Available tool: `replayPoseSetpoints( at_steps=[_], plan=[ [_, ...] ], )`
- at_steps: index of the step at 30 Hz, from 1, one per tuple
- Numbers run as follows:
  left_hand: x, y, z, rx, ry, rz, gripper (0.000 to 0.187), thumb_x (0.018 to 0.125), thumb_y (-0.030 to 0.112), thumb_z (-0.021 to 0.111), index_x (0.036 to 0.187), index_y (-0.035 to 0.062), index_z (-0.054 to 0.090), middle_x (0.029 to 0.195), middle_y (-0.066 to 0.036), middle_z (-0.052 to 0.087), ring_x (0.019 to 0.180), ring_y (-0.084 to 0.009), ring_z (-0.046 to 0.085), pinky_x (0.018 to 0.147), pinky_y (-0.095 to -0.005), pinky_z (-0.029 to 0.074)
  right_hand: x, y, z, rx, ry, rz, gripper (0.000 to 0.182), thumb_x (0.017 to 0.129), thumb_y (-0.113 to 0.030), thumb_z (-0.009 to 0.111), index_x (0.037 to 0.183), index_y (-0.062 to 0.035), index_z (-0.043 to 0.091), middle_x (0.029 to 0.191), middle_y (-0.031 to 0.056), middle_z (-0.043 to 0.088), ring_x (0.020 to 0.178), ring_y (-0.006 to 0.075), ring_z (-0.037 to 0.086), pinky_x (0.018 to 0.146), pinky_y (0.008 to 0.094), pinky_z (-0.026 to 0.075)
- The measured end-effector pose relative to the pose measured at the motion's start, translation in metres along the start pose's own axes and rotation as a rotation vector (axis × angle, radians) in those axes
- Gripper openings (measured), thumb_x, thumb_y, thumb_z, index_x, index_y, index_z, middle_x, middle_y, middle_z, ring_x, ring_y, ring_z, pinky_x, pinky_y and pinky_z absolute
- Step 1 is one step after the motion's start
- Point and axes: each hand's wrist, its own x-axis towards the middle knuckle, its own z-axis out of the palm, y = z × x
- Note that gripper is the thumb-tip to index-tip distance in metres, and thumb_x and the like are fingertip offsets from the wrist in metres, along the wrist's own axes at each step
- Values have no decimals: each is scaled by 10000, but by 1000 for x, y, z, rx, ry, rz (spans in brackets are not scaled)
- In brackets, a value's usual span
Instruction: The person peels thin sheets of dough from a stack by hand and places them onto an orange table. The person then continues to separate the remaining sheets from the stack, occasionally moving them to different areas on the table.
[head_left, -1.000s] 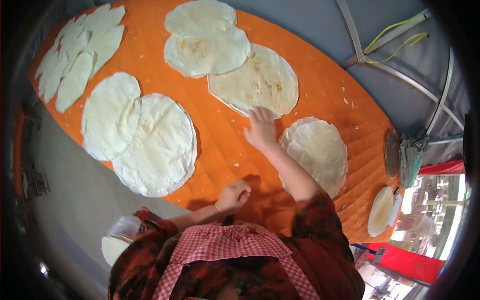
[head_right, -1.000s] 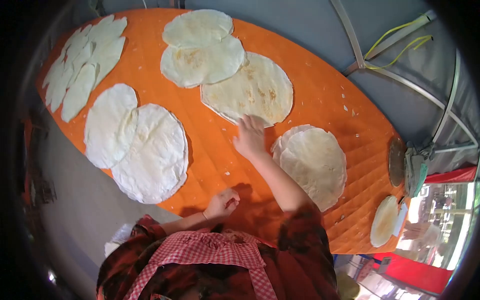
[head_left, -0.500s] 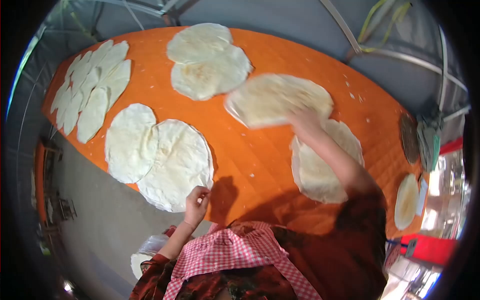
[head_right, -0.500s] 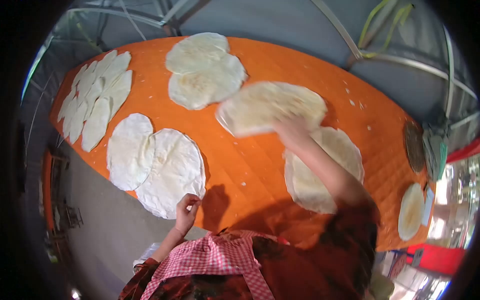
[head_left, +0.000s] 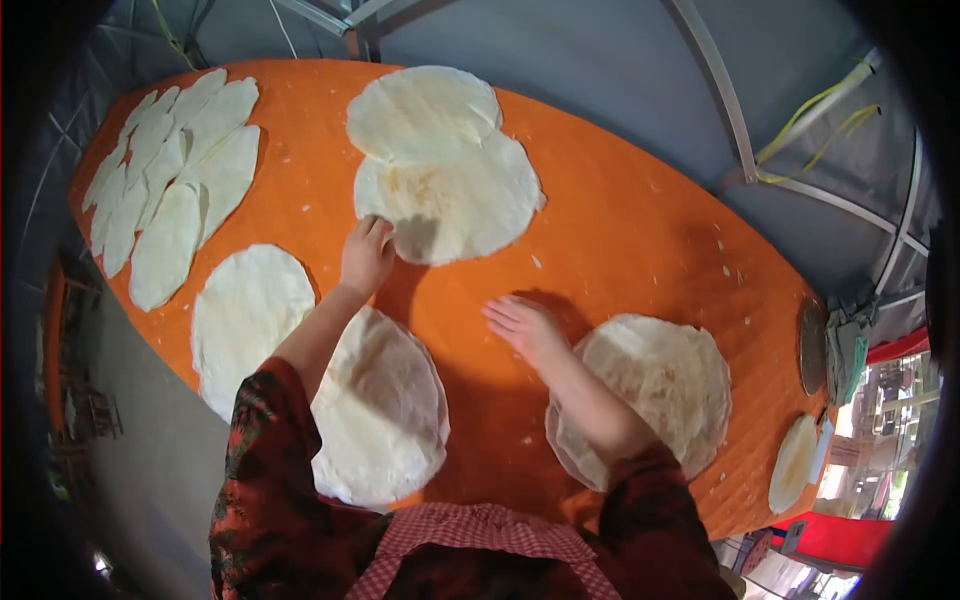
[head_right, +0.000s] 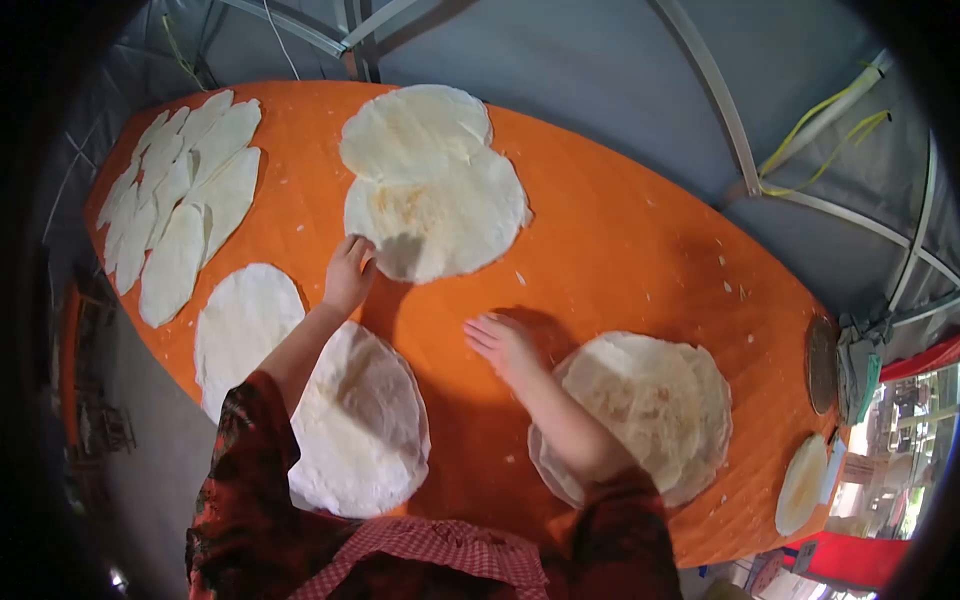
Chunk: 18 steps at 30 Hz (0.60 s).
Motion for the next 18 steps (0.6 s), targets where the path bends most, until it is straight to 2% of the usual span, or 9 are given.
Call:
replayPoseSetpoints(
  at_steps=[4, 7, 8, 9, 12, 13, 16, 17, 18],
  plan=[
    [68, -47, 28, 335, -71, 21, 374, 742, 104, 626, 1104, 73, 537, 1176, -93, 521, 1127, -281, 484, 908, -453, 388, 104, 14, 70, 180, 221, -42, 310, 866, -133, 625, 1117, 15, 517, 1136, 150, 587, 1093, 263, 572, 955, 386, 467],
    [102, -69, 52, 509, -120, 99, 504, 748, 138, 613, 1234, 86, 491, 1306, -102, 461, 1250, -287, 400, 994, -523, 306, 134, 0, 68, 150, 277, -56, 283, 858, -89, 600, 1117, -5, 522, 1102, 88, 590, 1058, 205, 575, 942, 351, 464],
    [109, -75, 63, 569, -126, 130, 544, 751, 143, 607, 1275, 89, 473, 1344, -109, 440, 1284, -290, 374, 1016, -547, 279, 139, -4, 60, 114, 281, -43, 277, 855, -74, 591, 1117, -12, 523, 1092, 68, 589, 1046, 186, 575, 938, 339, 462],
    [116, -77, 69, 581, -191, 87, 512, 824, 147, 525, 1324, 87, 438, 1389, -119, 403, 1343, -295, 315, 1053, -605, 224, 135, -10, 58, 111, 284, -77, 270, 853, -58, 578, 1113, -15, 523, 1081, 64, 589, 1037, 183, 577, 935, 338, 464],
    [138, -91, 94, 624, -217, 140, 512, 850, 171, 499, 1348, 85, 416, 1417, -127, 367, 1368, -293, 273, 1069, -629, 170, 73, -37, 83, 84, 308, -190, 242, 852, -31, 558, 1091, -22, 525, 1064, 55, 589, 1002, 173, 581, 926, 336, 467],
    [140, -94, 98, 712, -109, 273, 428, 866, 192, 489, 1278, 79, 483, 1323, -143, 475, 1275, -307, 410, 1034, -575, 302, 47, -36, 88, 65, 334, -233, 223, 856, -35, 563, 1076, -24, 527, 1067, 55, 588, 984, 170, 583, 922, 337, 467],
    [155, -77, 100, 486, -515, 10, 319, 861, 208, 507, 1145, 78, 570, 1152, -131, 594, 1085, -317, 559, 922, -483, 451, 3, 6, 49, 55, 346, -162, 235, 877, -67, 572, 1106, -38, 526, 1106, 48, 582, 1006, 174, 575, 927, 349, 464],
    [151, -101, 115, 597, -310, 235, 227, 847, 220, 520, 998, 80, 616, 986, -97, 644, 908, -291, 623, 781, -399, 526, 0, 16, 37, 138, 349, -133, 261, 894, -89, 564, 1143, -39, 504, 1123, 49, 570, 1022, 174, 565, 938, 346, 458],
    [148, -105, 115, 553, -299, 252, 218, 840, 215, 525, 980, 74, 615, 976, -101, 639, 903, -295, 623, 768, -399, 526, -4, 29, 24, 226, 352, -105, 288, 911, -111, 556, 1180, -40, 483, 1140, 49, 557, 1038, 175, 555, 949, 343, 453]
  ],
)
